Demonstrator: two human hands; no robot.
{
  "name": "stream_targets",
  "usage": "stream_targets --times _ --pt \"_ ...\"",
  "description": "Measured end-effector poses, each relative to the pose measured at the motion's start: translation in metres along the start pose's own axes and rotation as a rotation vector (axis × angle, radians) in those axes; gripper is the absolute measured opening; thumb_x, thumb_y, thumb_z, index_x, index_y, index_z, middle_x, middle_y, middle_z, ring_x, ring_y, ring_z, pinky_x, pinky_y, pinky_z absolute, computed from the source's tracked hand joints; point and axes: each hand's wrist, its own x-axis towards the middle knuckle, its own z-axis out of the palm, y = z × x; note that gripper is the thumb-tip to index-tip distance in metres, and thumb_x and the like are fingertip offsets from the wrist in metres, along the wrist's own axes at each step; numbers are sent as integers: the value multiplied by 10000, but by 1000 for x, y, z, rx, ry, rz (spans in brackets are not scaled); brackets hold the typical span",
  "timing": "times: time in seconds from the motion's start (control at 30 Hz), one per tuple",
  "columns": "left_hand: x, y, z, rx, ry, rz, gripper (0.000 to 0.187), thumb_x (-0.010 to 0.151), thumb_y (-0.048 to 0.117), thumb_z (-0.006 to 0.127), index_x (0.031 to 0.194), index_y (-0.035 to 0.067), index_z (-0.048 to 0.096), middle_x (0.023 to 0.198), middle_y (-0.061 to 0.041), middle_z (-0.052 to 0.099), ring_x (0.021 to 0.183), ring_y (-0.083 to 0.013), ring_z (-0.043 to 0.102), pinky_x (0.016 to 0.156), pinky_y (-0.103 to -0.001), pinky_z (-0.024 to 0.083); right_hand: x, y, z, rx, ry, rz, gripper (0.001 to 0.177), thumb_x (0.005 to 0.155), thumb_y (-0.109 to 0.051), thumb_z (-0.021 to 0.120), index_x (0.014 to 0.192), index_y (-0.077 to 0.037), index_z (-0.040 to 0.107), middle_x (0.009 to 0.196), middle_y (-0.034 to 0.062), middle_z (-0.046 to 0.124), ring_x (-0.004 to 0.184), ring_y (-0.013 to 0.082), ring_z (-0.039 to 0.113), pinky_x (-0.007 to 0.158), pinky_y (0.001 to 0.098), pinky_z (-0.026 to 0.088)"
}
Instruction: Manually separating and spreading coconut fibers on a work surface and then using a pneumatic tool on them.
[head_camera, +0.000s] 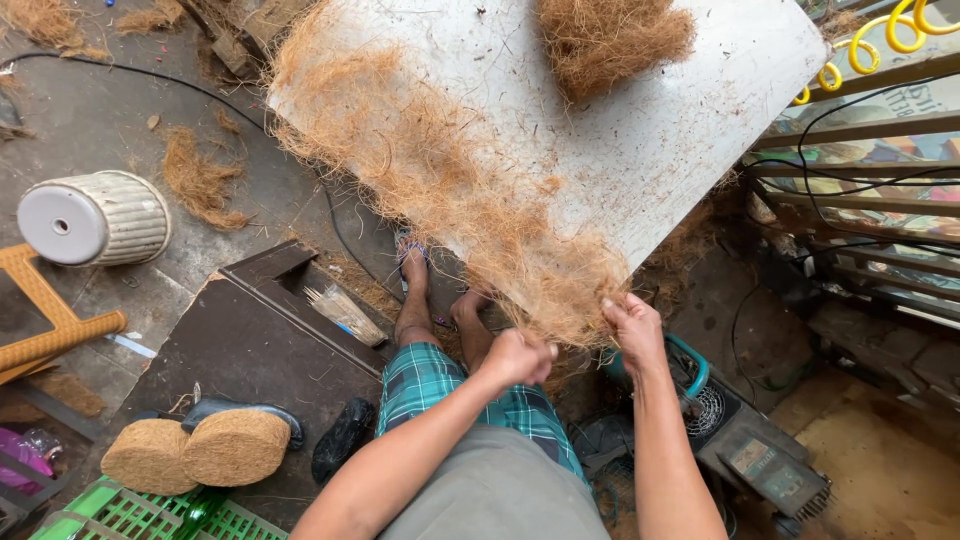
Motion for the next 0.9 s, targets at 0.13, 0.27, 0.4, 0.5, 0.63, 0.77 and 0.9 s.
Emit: stream_targets --times 0.13,0.27,0.4,0.5,0.63,0.77,0.9 --pt "-32 32 -9 590 -332 -46 265 738 430 775 682 173 748 571 -33 693 482 -148 677 501 -286 587 12 21 -14 56 -24 33 230 916 -34 667 1139 5 704 965 169 730 818 217 712 749 372 589" --pt "-17 62 0 497 -28 398 170 837 286 694 840 122 738 706 -108 710 731 -302 729 649 -391 579 -2 -1 3 47 -83 -44 287 924 -59 673 1206 -5 687 1033 135 723 914 173 679 839 357 564" --pt "17 73 9 307 193 380 295 834 211 709 1122 146 729 665 -32 707 751 -270 727 676 -408 570 12 30 -9 38 -169 -101 237 924 -71 674 1153 -14 701 970 107 719 865 130 646 806 344 569" --pt "37 66 16 293 206 334 247 811 251 721 1042 168 756 677 -81 709 796 -331 723 674 -469 553 -33 -32 20 -4 -181 -124 162 928 -74 671 1068 -14 726 865 65 693 774 112 601 736 329 569" --pt "57 60 16 182 222 279 142 763 206 736 900 187 769 589 -34 655 677 -226 692 625 -370 530 -10 -4 10 -42 -197 -176 105 952 -78 652 1010 -34 726 839 53 680 757 108 563 725 325 560" --pt "63 59 6 18 235 245 100 717 206 723 804 157 728 542 -9 615 545 -145 642 557 -283 489 23 40 -12 -46 28 -168 138 963 -124 605 843 -88 662 610 22 567 542 88 515 501 220 439" --pt "74 49 7 37 329 232 89 697 233 740 766 177 735 582 -25 642 609 -198 675 579 -336 494 12 25 -6 -199 252 -192 124 942 -178 657 835 -126 695 575 31 582 508 89 491 457 228 392"
